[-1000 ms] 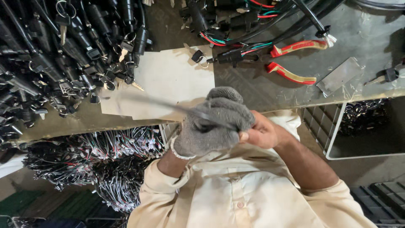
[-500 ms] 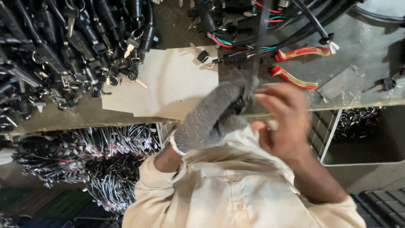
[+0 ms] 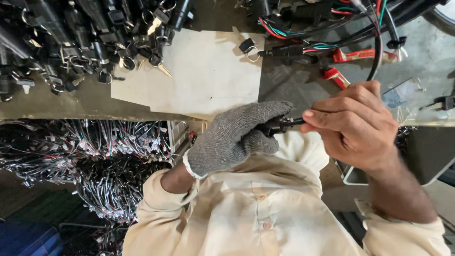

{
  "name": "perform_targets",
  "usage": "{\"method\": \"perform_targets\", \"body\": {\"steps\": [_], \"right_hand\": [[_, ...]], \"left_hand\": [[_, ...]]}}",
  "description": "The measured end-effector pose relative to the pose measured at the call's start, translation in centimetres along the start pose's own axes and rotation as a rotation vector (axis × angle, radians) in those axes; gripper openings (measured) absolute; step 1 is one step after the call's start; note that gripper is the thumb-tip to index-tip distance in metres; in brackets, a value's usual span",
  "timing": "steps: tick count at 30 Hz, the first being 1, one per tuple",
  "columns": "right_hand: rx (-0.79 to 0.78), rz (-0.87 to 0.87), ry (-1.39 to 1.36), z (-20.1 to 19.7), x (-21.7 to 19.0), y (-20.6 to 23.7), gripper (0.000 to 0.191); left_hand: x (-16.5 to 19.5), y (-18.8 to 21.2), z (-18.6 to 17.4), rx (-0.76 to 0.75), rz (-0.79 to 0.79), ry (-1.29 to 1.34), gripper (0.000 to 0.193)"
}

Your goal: The person works at a bench covered with black cable connectors, holding a black cable in a gloved hand and using red-handled pliers to work on the cable ends, pulling and positioning the cable and handling connector parts one at a time.

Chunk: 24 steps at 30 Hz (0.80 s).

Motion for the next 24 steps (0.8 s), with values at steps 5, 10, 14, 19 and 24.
{"method": "perform_targets", "body": {"steps": [5,10,14,19,24], "right_hand": [[0.052,0.037,-0.004,1.4,0.1,1.7,0.026],[0.073,0.07,-0.005,2.0,0.2,2.4,0.03],[0.111,0.051,-0.005,2.7,0.3,2.7,0.035],[0.097,-0.016,0.034,3.1,0.1,3.3,0.031],[0.07,-0.248,0.2,2.4,0.2,3.8,0.032]], "left_hand": [[-0.1,0.0,0.2,0.02,-0.005,-0.012,0.047],[0.1,0.0,0.1,0.027,-0.004,-0.036,0.046],[0.3,0.0,0.0,0.035,-0.005,-0.069,0.044],[0.4,0.1,-0.7,0.005,-0.044,-0.063,0.043],[0.0,0.3,-1.7,-0.105,-0.133,0.101,0.042]]}}
Point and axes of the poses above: each hand's wrist, its own y-axis away from the middle knuckle, its own z-axis out of the palm, x = y × z, the point moved 2 cm from there along -y, towards the middle knuckle, and after that the axes turned 2 degrees about -x, right-handed, at the moved point
